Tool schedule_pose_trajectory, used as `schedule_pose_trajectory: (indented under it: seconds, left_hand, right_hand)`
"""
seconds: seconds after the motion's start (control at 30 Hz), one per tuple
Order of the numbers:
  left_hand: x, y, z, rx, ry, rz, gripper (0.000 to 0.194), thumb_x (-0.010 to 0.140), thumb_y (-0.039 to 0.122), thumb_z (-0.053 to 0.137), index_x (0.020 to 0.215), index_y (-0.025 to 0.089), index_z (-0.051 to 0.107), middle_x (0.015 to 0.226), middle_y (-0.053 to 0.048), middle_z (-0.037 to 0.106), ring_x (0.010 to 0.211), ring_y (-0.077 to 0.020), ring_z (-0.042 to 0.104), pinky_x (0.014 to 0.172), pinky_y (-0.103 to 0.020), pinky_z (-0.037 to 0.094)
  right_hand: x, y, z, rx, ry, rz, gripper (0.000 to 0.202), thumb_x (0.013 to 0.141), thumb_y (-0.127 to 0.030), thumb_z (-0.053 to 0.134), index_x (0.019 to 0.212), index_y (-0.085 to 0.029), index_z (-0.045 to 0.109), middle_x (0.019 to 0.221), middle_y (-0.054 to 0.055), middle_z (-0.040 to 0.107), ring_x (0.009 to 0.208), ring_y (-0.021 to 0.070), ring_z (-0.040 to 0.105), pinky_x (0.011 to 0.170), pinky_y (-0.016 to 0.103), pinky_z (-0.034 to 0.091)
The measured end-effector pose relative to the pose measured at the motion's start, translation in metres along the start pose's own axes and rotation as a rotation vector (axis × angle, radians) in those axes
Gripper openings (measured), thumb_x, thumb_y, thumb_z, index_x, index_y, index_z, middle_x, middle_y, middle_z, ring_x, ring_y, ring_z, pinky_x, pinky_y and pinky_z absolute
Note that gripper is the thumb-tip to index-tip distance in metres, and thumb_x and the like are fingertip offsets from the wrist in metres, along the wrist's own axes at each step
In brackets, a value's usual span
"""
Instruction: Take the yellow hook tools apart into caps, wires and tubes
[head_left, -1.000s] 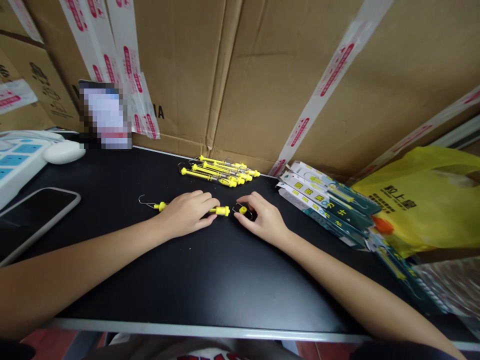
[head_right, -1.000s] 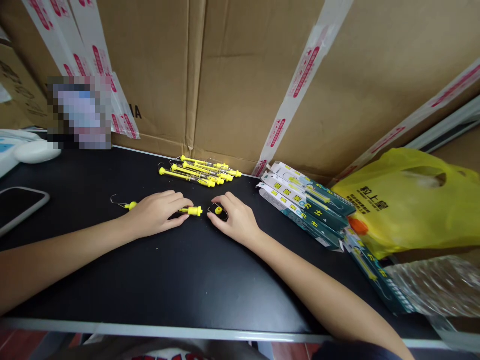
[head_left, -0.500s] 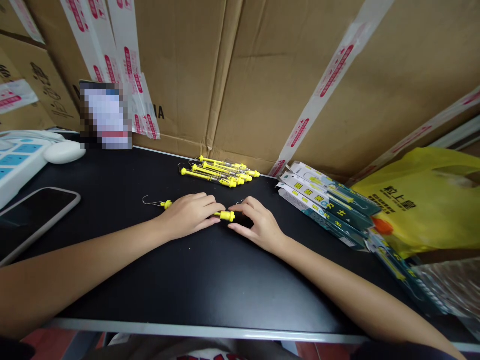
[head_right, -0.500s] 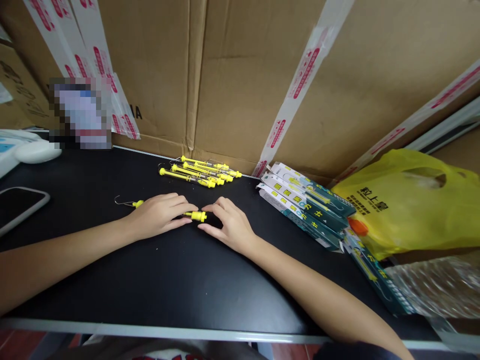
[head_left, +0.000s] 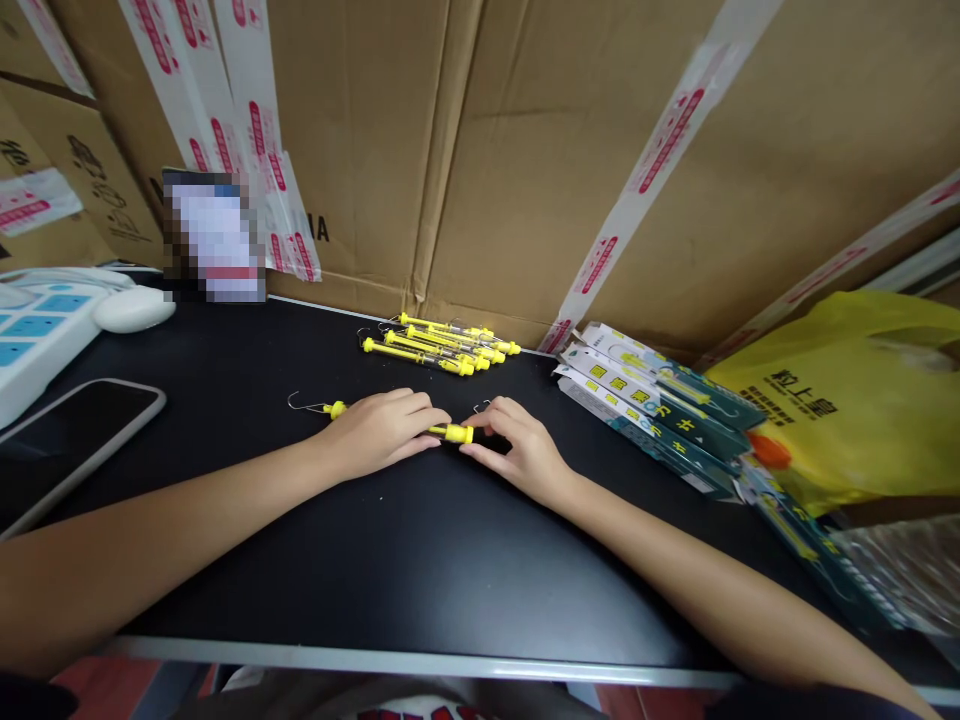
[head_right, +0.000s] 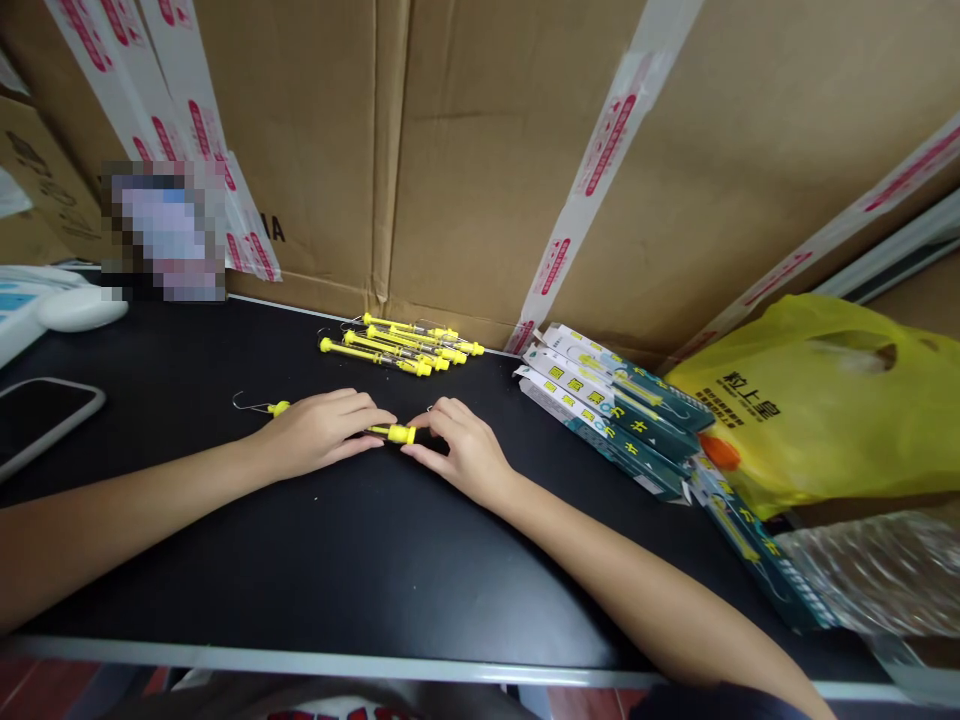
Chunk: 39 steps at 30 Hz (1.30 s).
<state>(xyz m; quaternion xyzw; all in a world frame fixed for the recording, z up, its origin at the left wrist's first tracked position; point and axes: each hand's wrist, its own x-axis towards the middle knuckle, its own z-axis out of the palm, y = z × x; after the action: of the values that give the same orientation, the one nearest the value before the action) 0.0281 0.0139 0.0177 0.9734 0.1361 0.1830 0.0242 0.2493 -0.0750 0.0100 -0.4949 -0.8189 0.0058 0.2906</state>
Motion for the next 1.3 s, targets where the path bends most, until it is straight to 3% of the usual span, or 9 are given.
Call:
schedule_pose_trajectory:
  seconds: [0.6,1.3]
  left_hand:
    - [-0.0022,-0.0046,-0.0039,0.027,0.038,-0.012,0.025,0.092,0.032,0.046,0.112,0.02,0.057,0.099,-0.003,0.062,0.089,-0.0161,0.055,0.078,-0.027,0.044]
    - [-0.0018,-0.0071,-0.0041,0.099,0.05,-0.104,0.021,0.089,0.032,0.049,0.103,0.021,0.06,0.094,-0.002,0.062,0.087,-0.0172,0.056,0.075,-0.029,0.039]
  right_hand:
    - [0.0002,0.0007,-0.0037,0.076,0.015,0.097,0.015,0.084,-0.025,0.055,0.098,-0.02,0.056,0.078,0.002,0.052,0.073,0.0161,0.049,0.066,0.03,0.042]
    - [-0.0005,0.0027,-0.0035,0.129,0.048,0.237,0.012,0.085,-0.024,0.052,0.096,-0.02,0.056,0.081,0.002,0.056,0.072,0.0152,0.051,0.067,0.028,0.042]
